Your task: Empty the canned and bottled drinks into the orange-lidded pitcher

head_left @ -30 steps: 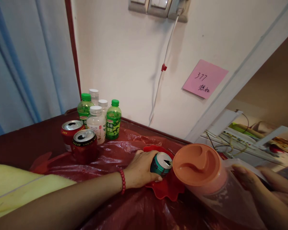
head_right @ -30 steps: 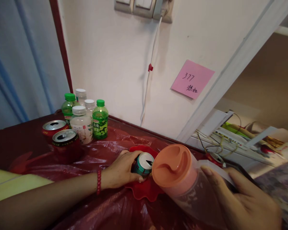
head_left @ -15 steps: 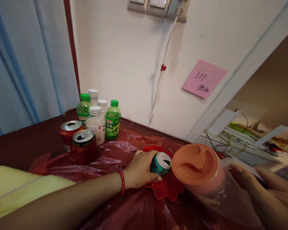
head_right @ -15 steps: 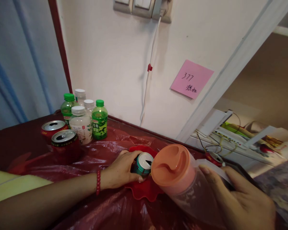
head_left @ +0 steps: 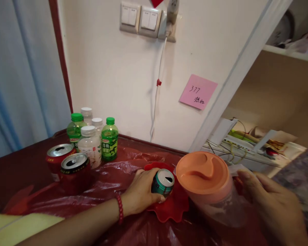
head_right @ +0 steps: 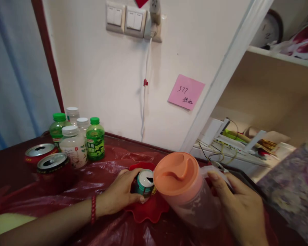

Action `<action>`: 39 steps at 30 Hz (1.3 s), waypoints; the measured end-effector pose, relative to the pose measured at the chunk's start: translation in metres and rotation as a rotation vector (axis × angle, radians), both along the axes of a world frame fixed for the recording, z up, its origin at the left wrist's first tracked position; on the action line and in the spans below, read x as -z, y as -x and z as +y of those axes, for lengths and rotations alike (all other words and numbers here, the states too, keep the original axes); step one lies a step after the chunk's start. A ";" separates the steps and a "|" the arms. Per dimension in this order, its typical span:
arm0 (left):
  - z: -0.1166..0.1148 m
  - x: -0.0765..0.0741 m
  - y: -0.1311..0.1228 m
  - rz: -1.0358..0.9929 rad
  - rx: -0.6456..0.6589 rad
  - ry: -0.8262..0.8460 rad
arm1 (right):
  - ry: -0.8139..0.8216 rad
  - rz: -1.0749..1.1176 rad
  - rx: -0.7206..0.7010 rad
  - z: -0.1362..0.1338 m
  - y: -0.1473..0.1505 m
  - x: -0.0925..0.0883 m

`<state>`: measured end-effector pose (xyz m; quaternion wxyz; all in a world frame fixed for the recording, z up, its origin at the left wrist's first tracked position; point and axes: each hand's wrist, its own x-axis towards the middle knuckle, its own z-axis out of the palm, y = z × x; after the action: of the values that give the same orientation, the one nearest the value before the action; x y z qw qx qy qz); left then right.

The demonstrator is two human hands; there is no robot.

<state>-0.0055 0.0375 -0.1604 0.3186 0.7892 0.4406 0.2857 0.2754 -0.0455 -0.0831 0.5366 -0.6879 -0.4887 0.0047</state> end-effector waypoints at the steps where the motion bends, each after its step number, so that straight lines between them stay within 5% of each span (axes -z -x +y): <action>1: -0.001 -0.001 0.000 -0.002 0.001 0.005 | -0.017 0.018 0.005 0.000 0.001 -0.001; 7: -0.002 -0.007 0.000 -0.007 0.014 0.015 | -0.130 0.151 0.037 0.009 -0.013 0.003; 13: 0.005 0.005 0.002 -0.012 0.005 0.023 | -0.268 0.276 0.040 0.018 -0.017 0.007; 22: 0.013 0.008 0.002 0.007 -0.009 -0.028 | -0.468 0.482 -0.001 0.045 -0.021 0.034; 39: 0.020 0.013 0.003 -0.058 0.004 -0.130 | -0.559 0.699 -0.072 0.072 -0.025 0.067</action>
<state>-0.0081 0.0576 -0.1736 0.2798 0.8005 0.4102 0.3358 0.3006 0.0260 -0.1501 0.8344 -0.4561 -0.2839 0.1232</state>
